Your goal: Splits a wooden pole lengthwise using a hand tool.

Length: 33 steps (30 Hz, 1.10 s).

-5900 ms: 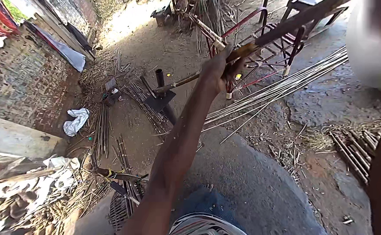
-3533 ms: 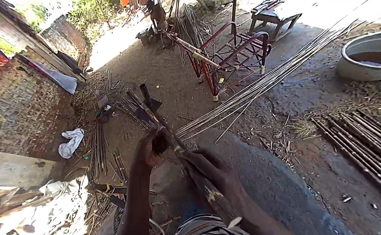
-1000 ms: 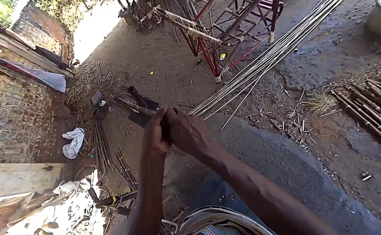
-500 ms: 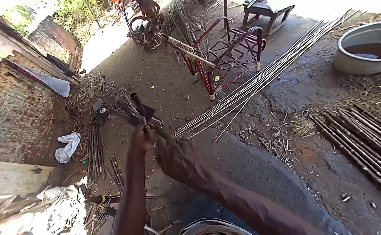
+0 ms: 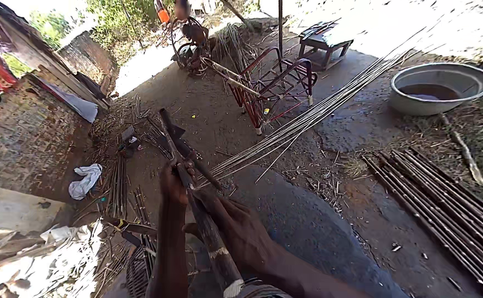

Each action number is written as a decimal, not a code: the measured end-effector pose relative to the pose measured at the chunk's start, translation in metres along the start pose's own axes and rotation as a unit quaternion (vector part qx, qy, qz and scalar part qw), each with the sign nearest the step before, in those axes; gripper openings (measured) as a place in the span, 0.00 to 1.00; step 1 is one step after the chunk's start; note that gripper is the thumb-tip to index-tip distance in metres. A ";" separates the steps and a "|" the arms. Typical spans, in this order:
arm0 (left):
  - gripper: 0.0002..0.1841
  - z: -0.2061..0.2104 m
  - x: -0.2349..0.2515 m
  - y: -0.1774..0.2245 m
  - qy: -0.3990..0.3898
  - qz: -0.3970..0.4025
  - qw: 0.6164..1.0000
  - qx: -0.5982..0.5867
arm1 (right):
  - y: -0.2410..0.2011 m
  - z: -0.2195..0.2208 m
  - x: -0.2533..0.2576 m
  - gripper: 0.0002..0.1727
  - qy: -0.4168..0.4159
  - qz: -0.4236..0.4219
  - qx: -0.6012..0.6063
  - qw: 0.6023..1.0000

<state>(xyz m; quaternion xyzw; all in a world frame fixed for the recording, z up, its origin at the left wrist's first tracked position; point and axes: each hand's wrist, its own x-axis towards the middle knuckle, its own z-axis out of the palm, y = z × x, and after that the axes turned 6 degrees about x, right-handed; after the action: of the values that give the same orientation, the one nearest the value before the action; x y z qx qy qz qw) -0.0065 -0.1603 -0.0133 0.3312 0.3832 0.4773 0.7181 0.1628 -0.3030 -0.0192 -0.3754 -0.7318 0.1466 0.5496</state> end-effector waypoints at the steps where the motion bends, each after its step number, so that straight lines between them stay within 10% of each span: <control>1: 0.33 0.003 -0.013 -0.005 -0.024 0.000 0.999 0.024 | 0.000 0.000 0.001 0.31 0.013 -0.008 0.001 1.000; 8: 0.41 0.013 0.014 0.001 0.121 -0.010 0.990 0.075 | 0.013 -0.017 0.013 0.20 0.088 0.004 -0.046 0.995; 15: 0.35 0.007 0.159 0.033 0.200 0.008 0.967 0.158 | 0.048 -0.091 0.085 0.20 0.147 0.084 -0.017 0.985; 22: 0.09 0.064 0.259 0.019 0.290 0.028 0.918 0.270 | 0.167 -0.167 0.160 0.16 0.191 0.188 0.164 0.949; 30: 0.07 0.048 0.133 -0.005 0.202 0.089 0.974 0.059 | 0.061 -0.043 0.049 0.37 0.135 0.142 0.104 0.975; 33: 0.28 0.076 0.022 -0.042 0.068 0.036 0.994 0.076 | 0.050 -0.022 0.015 0.27 0.150 0.136 0.104 0.974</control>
<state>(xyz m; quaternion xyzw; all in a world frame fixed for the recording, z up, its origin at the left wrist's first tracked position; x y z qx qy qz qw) 0.0833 -0.1619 -0.0164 0.3654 0.4542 0.4933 0.6456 0.2005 -0.2625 -0.0326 -0.4305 -0.5635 0.2372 0.6640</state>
